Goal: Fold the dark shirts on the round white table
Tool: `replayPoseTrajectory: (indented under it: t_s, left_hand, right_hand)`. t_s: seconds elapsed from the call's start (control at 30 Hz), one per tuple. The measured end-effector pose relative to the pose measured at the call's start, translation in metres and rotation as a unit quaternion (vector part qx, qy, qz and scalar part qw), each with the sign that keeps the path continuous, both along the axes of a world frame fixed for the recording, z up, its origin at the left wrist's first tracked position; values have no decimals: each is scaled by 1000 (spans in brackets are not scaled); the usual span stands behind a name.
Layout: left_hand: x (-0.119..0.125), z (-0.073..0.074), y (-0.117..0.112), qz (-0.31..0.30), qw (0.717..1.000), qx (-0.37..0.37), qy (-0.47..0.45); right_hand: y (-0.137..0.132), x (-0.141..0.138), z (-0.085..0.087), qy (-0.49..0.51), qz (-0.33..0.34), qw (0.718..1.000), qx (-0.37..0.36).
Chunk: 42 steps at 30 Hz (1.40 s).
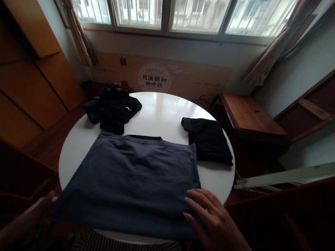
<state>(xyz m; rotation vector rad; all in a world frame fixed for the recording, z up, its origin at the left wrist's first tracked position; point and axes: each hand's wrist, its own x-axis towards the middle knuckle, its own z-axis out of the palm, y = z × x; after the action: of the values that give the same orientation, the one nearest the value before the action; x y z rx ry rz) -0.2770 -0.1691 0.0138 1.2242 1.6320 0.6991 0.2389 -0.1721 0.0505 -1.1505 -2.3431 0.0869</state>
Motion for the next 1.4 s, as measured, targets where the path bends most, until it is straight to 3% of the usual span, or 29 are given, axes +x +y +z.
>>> replayPoseTrajectory:
  t_s: [0.1,0.2,0.27,0.37,0.43,0.5,0.6,0.67,0.73,0.83,0.9,0.97,1.07,1.13,1.2,1.3,1.4]
  left_hand:
    - [21,12,4,31,999,-38,-18]
    - [32,25,9,54,998,32,7]
    - [41,33,14,67,994,89,7]
    - [71,43,27,82,982,167,3]
    - [102,48,42,69,965,254,-1]
    - [139,54,59,-2,933,360,-12]
    - [199,63,84,-261,869,417,-61]
    - [237,66,97,-414,811,402,-95]
    - [268,64,105,-500,769,386,-98]
    - [287,56,106,-570,726,377,-80]
    - [279,49,101,-585,710,388,-61]
    - [254,43,97,-553,735,392,-16]
    - [203,37,101,-376,855,346,82]
    - [170,35,115,-246,925,264,121]
    - [150,33,133,-182,964,156,112]
    - [145,28,158,-182,982,24,53]
    - [160,22,172,-185,982,22,-38]
  right_hand:
    - [35,-44,17,102,43,989,-95]
    - [70,-89,27,195,92,948,-234]
    - [92,-116,26,264,103,892,-352]
    - [119,-147,19,353,80,770,-525]
    - [131,-157,15,406,52,695,-591]
    - [136,-158,16,459,42,634,-620]
    - [135,-143,25,522,55,596,-608]
    - [133,-126,30,537,50,604,-587]
    - [130,-106,29,544,33,614,-571]
    - [119,-76,20,557,-22,633,-537]
    - [102,-57,12,526,-61,674,-516]
    - [81,-42,6,452,-100,733,-499]
    - [52,-29,0,325,-135,822,-447]
    - [41,-28,-2,283,-126,861,-404]
    - [38,-32,-1,273,-106,875,-384]
    - [39,-42,2,289,-93,868,-393]
    - [37,-50,8,331,-86,843,-414]
